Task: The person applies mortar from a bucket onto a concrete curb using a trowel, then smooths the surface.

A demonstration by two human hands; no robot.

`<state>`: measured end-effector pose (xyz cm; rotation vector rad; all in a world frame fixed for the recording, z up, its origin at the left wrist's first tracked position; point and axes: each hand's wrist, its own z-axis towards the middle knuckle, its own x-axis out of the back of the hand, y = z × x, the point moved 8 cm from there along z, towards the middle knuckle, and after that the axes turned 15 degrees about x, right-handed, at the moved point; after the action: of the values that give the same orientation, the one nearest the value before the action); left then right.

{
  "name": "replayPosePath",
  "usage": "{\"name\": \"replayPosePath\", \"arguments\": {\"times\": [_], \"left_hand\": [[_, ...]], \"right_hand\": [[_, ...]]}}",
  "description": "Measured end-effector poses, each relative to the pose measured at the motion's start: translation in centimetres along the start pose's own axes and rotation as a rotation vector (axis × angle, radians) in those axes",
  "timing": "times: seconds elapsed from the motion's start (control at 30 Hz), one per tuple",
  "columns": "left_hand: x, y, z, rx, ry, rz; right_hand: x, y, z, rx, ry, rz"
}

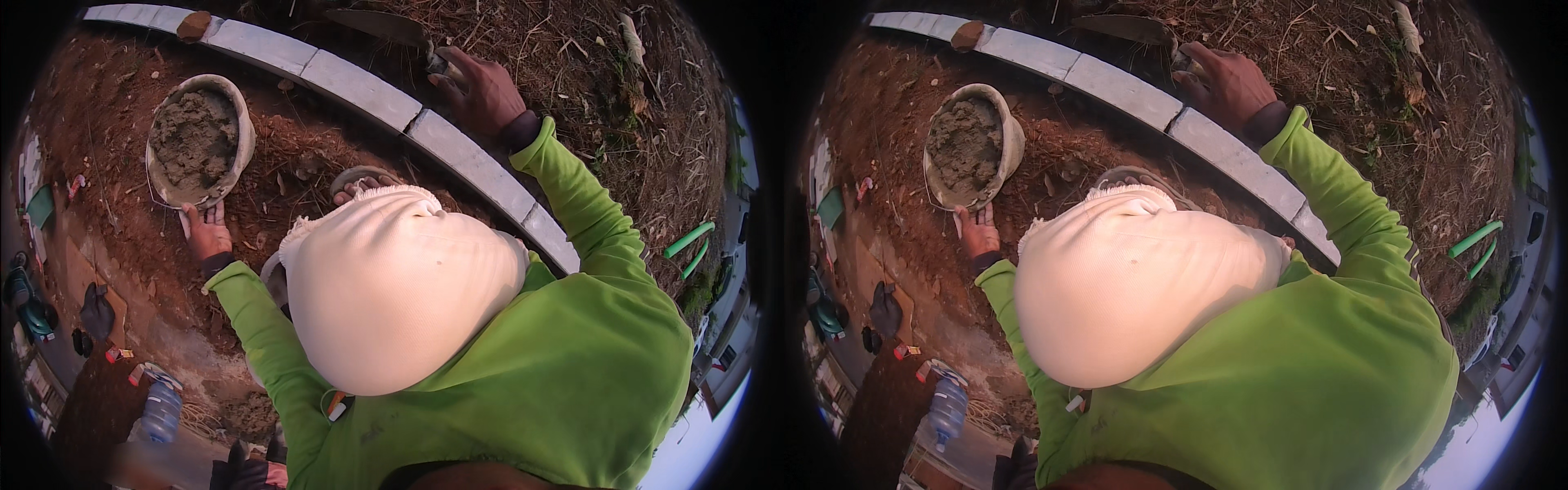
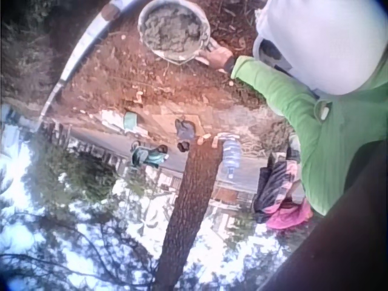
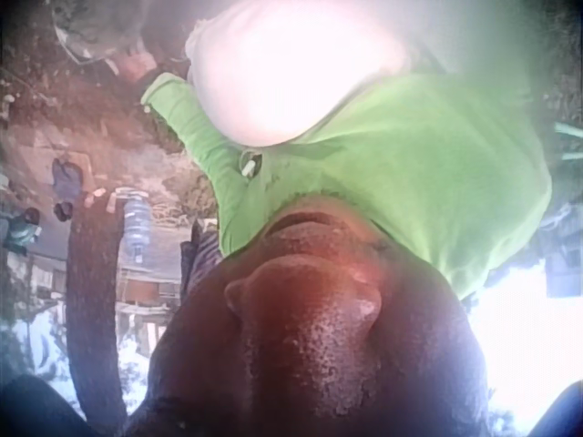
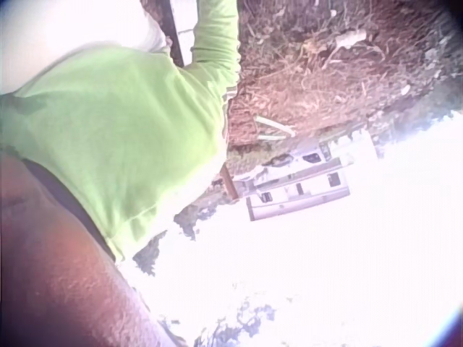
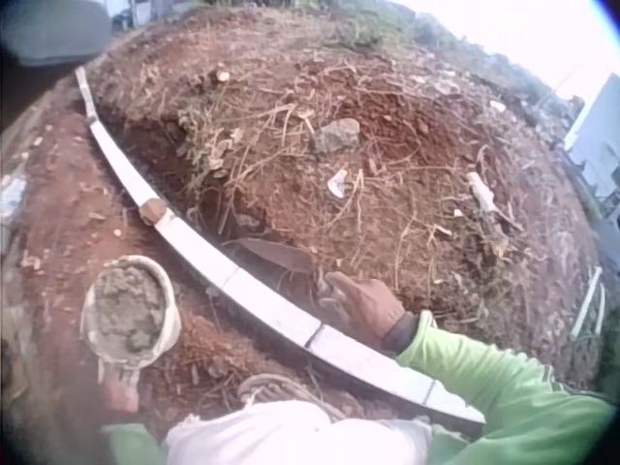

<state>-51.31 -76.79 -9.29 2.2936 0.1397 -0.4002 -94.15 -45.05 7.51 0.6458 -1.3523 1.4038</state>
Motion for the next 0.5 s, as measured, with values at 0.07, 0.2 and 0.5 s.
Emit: {"name": "replayPosePath", "arguments": {"times": [0.07,0.2,0.5], "left_hand": [[0.2,-0.5,0.6,0.002,-0.022,0.003],[0.9,0.1,0.2,-0.012,-0.018,-0.016],[-1.6,0.4,-0.9,-0.002,-0.012,-0.093]], "right_hand": [[0.7,-2.9,3.8,0.236,0.077,0.01],[-1.0,-9.8,12.9,0.25,-0.351,-0.09],[-13.1,-18.0,27.2,0.552,-0.449,-0.416]]}}
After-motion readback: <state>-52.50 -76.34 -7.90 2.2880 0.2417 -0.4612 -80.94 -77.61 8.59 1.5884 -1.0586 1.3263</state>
